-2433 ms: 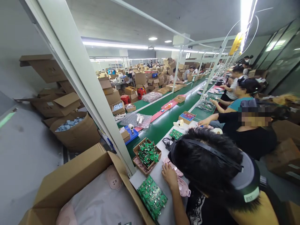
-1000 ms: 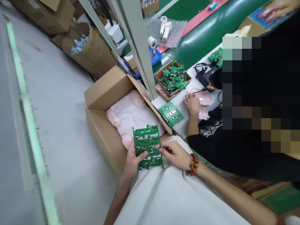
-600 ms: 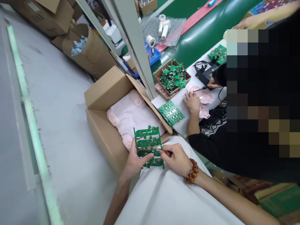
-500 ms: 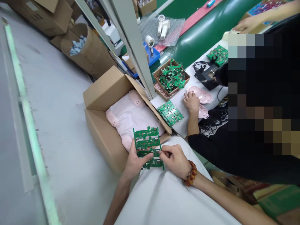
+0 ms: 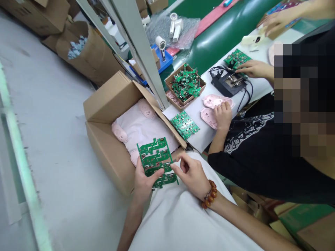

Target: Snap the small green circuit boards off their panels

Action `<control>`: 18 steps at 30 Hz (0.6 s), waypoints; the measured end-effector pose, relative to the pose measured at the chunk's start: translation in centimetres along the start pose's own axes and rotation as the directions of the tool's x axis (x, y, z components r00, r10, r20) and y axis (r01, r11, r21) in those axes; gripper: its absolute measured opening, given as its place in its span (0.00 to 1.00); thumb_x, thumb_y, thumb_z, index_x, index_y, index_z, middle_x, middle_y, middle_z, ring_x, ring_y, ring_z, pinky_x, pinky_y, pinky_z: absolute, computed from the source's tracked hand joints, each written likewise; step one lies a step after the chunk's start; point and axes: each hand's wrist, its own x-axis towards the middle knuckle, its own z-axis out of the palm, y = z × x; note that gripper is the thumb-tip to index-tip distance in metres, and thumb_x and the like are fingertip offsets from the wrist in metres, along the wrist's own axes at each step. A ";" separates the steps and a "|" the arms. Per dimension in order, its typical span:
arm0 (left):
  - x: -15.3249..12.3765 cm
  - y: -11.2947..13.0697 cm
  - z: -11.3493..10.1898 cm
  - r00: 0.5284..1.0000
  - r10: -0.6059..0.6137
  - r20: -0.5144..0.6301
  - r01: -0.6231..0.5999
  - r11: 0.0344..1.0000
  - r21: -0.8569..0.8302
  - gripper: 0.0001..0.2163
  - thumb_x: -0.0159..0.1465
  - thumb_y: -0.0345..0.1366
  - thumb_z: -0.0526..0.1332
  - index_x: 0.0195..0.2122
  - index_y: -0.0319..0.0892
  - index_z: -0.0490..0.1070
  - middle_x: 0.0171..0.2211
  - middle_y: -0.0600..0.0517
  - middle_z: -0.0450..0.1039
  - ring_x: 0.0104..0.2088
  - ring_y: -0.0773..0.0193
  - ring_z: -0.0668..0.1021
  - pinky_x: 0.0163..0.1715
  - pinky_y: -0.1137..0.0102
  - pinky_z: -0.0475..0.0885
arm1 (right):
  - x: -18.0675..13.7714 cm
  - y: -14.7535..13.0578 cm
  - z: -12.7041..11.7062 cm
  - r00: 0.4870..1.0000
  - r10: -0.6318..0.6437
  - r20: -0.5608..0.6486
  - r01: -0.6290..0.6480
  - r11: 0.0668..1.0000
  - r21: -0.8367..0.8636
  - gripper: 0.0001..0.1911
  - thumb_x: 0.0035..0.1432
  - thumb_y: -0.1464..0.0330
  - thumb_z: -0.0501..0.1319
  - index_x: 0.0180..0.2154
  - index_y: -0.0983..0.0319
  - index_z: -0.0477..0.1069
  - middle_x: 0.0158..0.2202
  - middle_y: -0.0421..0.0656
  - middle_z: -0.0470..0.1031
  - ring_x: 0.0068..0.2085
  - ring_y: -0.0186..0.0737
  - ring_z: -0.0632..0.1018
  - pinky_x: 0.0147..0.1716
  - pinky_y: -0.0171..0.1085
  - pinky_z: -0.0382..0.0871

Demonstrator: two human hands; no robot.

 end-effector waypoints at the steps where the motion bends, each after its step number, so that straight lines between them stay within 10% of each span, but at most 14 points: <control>1: 0.0 0.3 -0.1 1.000 0.003 -0.019 -0.003 1.000 0.005 0.34 0.49 0.38 0.79 0.54 0.45 0.65 0.41 0.52 0.82 0.40 0.56 0.85 0.38 0.67 0.83 | 0.1 -0.1 0.0 1.000 -0.014 -0.001 0.014 1.000 0.018 0.09 0.61 0.64 0.62 0.31 0.60 0.68 0.20 0.32 0.60 0.23 0.30 0.62 0.25 0.30 0.56; 18: 1.7 2.6 1.6 0.998 -0.056 -0.027 0.058 0.994 0.093 0.36 0.44 0.42 0.79 0.54 0.43 0.70 0.40 0.47 0.84 0.39 0.51 0.86 0.36 0.63 0.83 | 1.3 0.8 -0.7 0.999 -0.012 -0.048 0.018 0.993 0.121 0.05 0.60 0.69 0.64 0.31 0.61 0.74 0.26 0.37 0.71 0.24 0.30 0.62 0.25 0.32 0.55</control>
